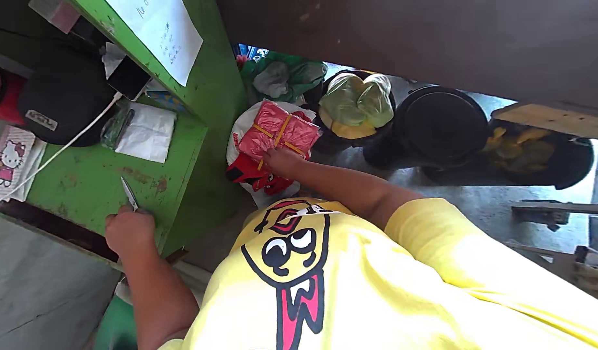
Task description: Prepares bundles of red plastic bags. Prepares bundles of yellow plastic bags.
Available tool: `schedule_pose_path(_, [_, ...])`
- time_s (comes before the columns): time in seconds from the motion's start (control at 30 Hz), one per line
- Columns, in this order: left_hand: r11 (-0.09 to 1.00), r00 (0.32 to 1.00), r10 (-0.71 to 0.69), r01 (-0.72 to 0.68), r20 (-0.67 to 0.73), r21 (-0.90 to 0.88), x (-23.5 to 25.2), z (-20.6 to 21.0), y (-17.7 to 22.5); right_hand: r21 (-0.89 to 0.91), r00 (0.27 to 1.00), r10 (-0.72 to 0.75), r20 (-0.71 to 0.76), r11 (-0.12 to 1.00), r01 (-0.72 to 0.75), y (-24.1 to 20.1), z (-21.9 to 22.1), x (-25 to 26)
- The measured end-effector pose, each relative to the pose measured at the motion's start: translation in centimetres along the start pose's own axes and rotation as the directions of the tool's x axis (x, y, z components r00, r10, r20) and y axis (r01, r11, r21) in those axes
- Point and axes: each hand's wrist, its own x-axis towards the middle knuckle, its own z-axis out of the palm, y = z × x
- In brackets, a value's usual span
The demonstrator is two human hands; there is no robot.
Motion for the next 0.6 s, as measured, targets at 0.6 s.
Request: schedule_pose_path(0.6, [0.935, 0.996, -0.091, 0.093, 0.022, -0.343, -0.2, 3.5, -5.5, 0.962, 0.701, 0.659, -0.271, 0.195, 0.189, 6.3, -2.8, -6.9])
